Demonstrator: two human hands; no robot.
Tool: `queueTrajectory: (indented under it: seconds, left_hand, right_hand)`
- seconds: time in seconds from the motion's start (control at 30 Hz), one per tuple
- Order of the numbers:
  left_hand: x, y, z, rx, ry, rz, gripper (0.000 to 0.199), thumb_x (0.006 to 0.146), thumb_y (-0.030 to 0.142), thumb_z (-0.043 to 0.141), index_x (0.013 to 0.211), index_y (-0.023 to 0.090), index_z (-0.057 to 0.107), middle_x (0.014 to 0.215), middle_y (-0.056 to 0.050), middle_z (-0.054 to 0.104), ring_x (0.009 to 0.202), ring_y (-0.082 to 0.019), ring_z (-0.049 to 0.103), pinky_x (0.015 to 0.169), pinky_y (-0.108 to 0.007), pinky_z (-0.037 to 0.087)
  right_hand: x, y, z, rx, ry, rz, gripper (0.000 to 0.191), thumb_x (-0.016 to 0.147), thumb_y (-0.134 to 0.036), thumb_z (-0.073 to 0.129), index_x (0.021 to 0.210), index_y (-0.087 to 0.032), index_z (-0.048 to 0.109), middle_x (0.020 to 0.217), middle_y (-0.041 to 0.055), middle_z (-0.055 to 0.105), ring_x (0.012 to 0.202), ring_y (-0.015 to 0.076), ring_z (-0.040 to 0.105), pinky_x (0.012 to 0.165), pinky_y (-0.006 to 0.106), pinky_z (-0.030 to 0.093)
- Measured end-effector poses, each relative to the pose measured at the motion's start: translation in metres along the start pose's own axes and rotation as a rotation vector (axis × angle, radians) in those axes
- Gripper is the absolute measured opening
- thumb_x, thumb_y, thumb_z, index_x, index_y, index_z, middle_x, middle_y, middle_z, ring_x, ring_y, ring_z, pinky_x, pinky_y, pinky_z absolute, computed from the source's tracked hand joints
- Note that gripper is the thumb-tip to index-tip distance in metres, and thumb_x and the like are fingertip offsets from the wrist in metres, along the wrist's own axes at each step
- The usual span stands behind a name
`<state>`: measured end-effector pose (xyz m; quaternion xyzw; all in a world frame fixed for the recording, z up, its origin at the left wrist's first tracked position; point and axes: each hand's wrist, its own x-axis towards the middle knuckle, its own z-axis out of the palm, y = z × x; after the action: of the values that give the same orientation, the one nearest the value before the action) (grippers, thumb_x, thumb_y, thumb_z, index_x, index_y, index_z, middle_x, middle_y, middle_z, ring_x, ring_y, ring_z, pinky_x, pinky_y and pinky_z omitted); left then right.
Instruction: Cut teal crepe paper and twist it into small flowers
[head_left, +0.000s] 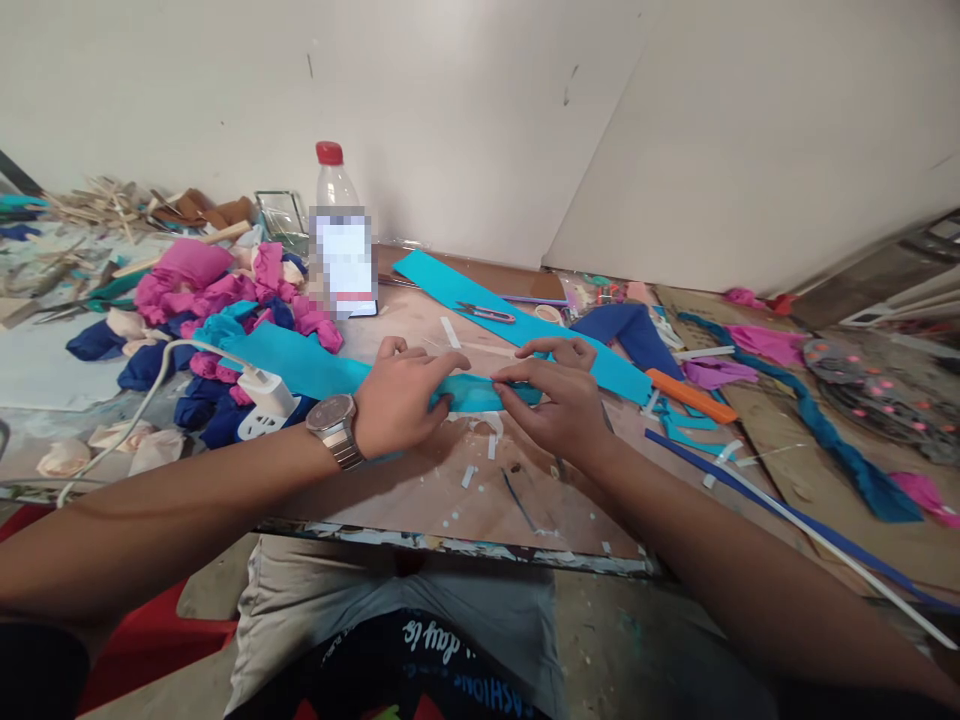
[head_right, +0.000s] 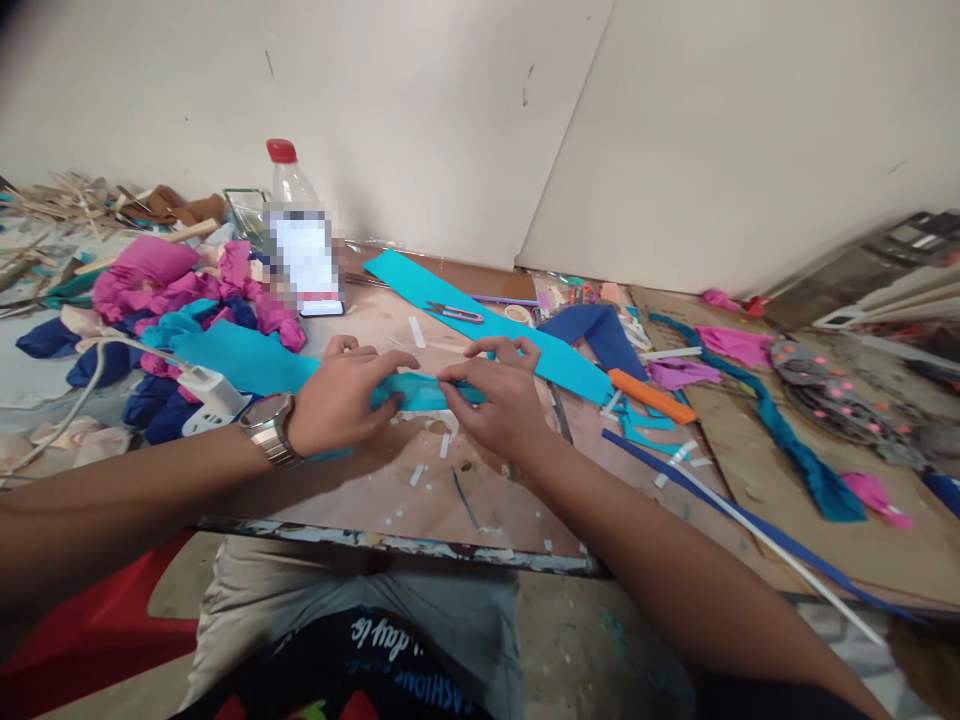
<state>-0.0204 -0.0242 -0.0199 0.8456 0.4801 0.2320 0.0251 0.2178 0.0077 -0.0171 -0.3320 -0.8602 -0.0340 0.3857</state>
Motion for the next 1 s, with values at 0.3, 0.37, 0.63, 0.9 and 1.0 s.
queueTrajectory:
  seconds: [0.3,0.37,0.63,0.9,1.0]
  left_hand:
    - [-0.004,0.006,-0.007,-0.113,0.205,0.081,0.037,0.087,0.020,0.058,0.123,0.024,0.067,0.122,-0.012,0.071,0.117,-0.034,0.055,0.105,-0.053,0.031]
    - [-0.008,0.013,-0.007,-0.279,0.092,0.191,0.019,0.089,0.025,0.059,0.105,0.023,0.070,0.105,-0.010,0.073,0.103,-0.029,0.059,0.097,-0.045,0.040]
    - [-0.013,0.038,0.011,-1.400,-0.454,-0.500,0.051,0.093,0.067,0.059,0.088,0.016,0.065,0.071,-0.002,0.063,0.054,-0.011,0.051,0.051,-0.025,0.036]
    - [-0.003,0.031,0.018,-1.693,-0.213,-0.933,0.049,0.089,0.060,0.069,0.069,0.018,0.055,0.056,0.001,0.053,0.045,-0.008,0.045,0.044,-0.021,0.028]
    - [0.001,0.028,0.017,-1.672,0.001,-0.896,0.029,0.087,0.035,0.071,0.071,0.018,0.054,0.054,0.005,0.047,0.045,-0.006,0.043,0.043,-0.018,0.025]
  right_hand:
    - [-0.001,0.005,0.004,0.066,-0.068,0.128,0.010,0.092,-0.029,0.071,0.084,-0.024,0.074,0.080,0.0001,0.079,0.077,0.0192,0.068,0.097,0.046,0.033]
    - [0.000,0.005,0.004,0.117,-0.062,0.204,0.009,0.090,-0.031,0.073,0.085,-0.024,0.075,0.079,0.0004,0.079,0.073,0.0188,0.068,0.095,0.046,0.038]
    - [0.005,-0.003,0.001,0.595,-0.157,0.534,0.029,0.083,-0.049,0.078,0.086,-0.020,0.072,0.082,0.0039,0.078,0.069,0.0187,0.070,0.062,0.030,0.052]
    - [0.002,-0.014,-0.001,0.593,-0.248,0.384,0.022,0.086,-0.042,0.076,0.084,-0.020,0.072,0.079,0.0033,0.075,0.069,0.0154,0.067,0.063,0.027,0.055]
    - [0.001,-0.015,-0.001,0.591,-0.257,0.365,0.020,0.087,-0.040,0.075,0.085,-0.020,0.072,0.078,0.0028,0.075,0.067,0.0146,0.067,0.063,0.027,0.055]
